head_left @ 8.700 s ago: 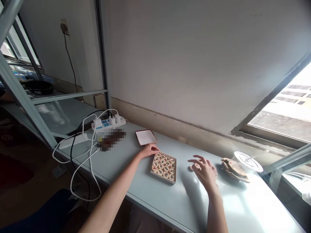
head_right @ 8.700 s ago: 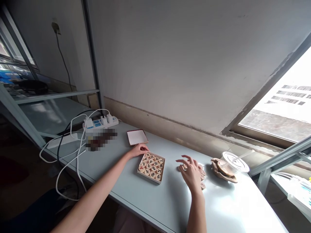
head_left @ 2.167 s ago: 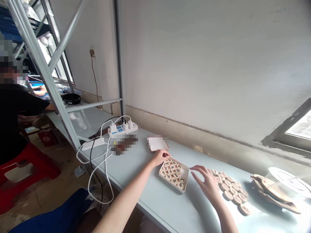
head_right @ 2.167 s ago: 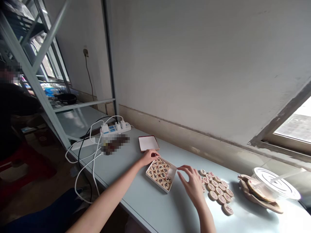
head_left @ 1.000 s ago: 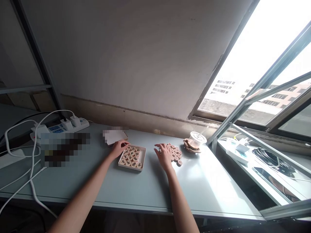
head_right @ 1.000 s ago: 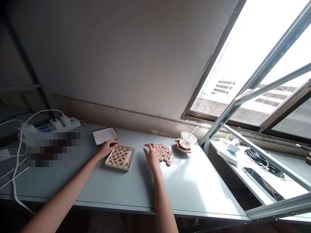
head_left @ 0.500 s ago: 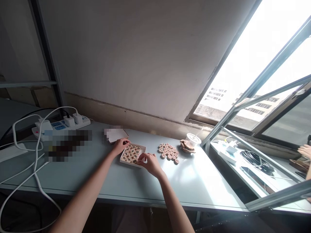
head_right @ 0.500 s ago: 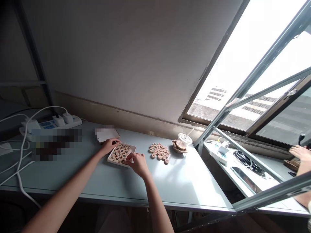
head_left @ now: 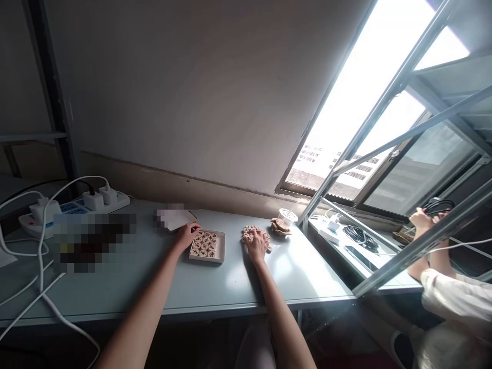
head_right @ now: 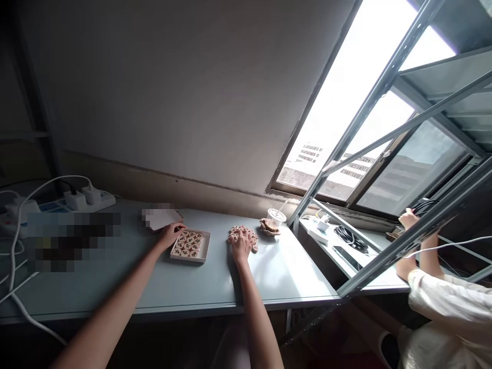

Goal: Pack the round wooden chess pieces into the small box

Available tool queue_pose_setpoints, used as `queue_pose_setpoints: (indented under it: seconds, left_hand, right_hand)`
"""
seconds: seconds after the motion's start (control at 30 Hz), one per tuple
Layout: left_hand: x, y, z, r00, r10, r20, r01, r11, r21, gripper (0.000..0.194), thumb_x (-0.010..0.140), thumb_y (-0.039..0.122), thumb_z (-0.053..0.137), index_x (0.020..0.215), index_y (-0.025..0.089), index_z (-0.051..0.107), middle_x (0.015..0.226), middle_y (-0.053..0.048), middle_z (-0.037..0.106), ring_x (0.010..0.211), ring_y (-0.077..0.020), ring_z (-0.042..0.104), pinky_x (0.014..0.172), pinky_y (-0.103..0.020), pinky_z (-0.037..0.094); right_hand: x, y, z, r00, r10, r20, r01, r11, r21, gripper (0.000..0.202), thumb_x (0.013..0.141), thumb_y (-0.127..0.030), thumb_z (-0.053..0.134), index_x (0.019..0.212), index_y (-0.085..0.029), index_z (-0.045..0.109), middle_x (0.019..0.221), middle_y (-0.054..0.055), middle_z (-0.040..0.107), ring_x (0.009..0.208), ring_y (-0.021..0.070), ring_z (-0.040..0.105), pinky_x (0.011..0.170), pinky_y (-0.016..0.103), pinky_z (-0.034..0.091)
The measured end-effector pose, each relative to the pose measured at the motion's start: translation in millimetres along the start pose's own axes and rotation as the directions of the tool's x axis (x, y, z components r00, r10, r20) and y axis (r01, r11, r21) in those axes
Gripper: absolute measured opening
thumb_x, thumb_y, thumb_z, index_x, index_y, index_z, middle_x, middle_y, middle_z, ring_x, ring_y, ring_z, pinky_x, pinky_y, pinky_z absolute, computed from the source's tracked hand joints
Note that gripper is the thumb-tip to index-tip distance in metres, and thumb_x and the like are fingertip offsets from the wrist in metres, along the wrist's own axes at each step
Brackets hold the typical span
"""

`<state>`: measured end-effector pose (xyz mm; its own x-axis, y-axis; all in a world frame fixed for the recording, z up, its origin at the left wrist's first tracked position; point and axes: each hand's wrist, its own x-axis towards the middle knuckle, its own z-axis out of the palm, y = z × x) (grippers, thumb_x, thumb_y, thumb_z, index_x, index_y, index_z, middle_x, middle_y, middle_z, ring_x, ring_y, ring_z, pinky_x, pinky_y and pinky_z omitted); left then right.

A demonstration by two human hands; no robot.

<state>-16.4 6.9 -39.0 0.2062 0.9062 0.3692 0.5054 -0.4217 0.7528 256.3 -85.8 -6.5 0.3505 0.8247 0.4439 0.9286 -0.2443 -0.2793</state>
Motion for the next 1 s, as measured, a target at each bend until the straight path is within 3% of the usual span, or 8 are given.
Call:
queue_pose_setpoints:
  seconds: [0.13,0.23,0.33,0.4,0.53,0.67,0.83,1.0]
  left_hand:
    - [0,0,1.1,1.0,-0.003,0.001,0.003,1.0,0.0,0.026,0.077,0.028,0.042,0.084,0.017,0.064,0.091,-0.008,0.067,0.086,-0.021,0.06,0.079,-0.03,0.044]
    - [0,0,1.8,1.0,-0.006,-0.012,0.006,1.0,-0.001,0.025,0.077,0.028,0.042,0.083,0.017,0.064,0.09,-0.008,0.067,0.086,-0.0212,0.06,0.079,-0.03,0.044]
    - [-1,2,1.2,1.0,-0.002,-0.02,0.002,1.0,-0.009,0.025,0.077,0.028,0.043,0.082,0.017,0.064,0.09,-0.008,0.067,0.086,-0.0212,0.06,0.079,-0.03,0.044]
    - [-2,4,-0.1,1.0,0.004,-0.023,-0.004,1.0,-0.016,0.024,0.076,0.029,0.045,0.082,0.018,0.064,0.091,-0.008,0.067,0.087,-0.0214,0.06,0.08,-0.03,0.044]
    - [-3,7,-3.1,1.0,-0.006,-0.027,0.005,0.999,-0.035,0.021,0.074,0.03,0.049,0.08,0.018,0.065,0.091,-0.008,0.067,0.09,-0.0221,0.06,0.082,-0.031,0.044]
    - [-2,9,-3.7,0.998,-0.005,-0.058,0.003,0.999,-0.035,0.02,0.073,0.03,0.05,0.077,0.017,0.065,0.087,-0.008,0.068,0.087,-0.0221,0.061,0.081,-0.032,0.045]
    - [3,5,-1.3,0.998,-0.024,-0.051,0.025,0.999,0.024,0.028,0.077,0.035,0.044,0.082,0.016,0.064,0.086,-0.009,0.067,0.078,-0.0207,0.062,0.072,-0.03,0.047]
    - [6,4,-0.7,0.998,-0.02,-0.056,0.026,0.994,0.108,0.028,0.076,0.04,0.045,0.08,0.018,0.063,0.089,-0.008,0.067,0.082,-0.0213,0.061,0.075,-0.031,0.048]
  right_hand:
    - [1,-4,-3,0.998,0.06,-0.015,-0.06,0.998,-0.023,0.033,0.083,-0.04,0.044,0.106,-0.022,0.058,0.114,0.011,0.051,0.11,0.028,0.041,0.088,0.044,0.031]
    - [2,-20,-5,0.976,-0.204,0.071,0.202,0.978,0.044,0.029,0.086,-0.031,0.042,0.112,-0.025,0.055,0.114,0.007,0.053,0.108,0.0232,0.042,0.087,0.038,0.033]
    - [8,-49,-6,0.798,-0.551,0.243,0.536,0.834,0.131,0.036,0.085,-0.02,0.045,0.119,-0.029,0.051,0.117,0.003,0.053,0.107,0.0192,0.043,0.085,0.031,0.034]
    - [13,-68,-8,0.689,-0.653,0.314,0.649,0.749,0.136,0.042,0.084,-0.011,0.042,0.12,-0.03,0.051,0.117,0.002,0.054,0.106,0.0182,0.043,0.084,0.03,0.033]
    - [20,-91,-13,0.629,-0.735,0.254,0.741,0.665,0.093,0.047,0.08,0.0,0.038,0.114,-0.028,0.055,0.116,0.003,0.054,0.106,0.0177,0.042,0.086,0.032,0.029]
    - [21,-88,-12,0.533,-0.805,0.26,0.805,0.577,0.137,0.032,0.08,-0.015,0.053,0.109,-0.027,0.058,0.11,0.004,0.056,0.099,0.0195,0.044,0.083,0.033,0.03]
    - [25,-77,6,0.554,-0.811,0.19,0.792,0.583,0.181,0.032,0.085,-0.023,0.052,0.116,-0.028,0.054,0.111,0.005,0.053,0.098,0.0197,0.044,0.08,0.031,0.034]
    - [28,-73,14,0.609,-0.779,0.15,0.755,0.628,0.189,0.017,0.084,-0.024,0.054,0.099,-0.022,0.062,0.104,0.008,0.056,0.097,0.0214,0.044,0.078,0.032,0.033]
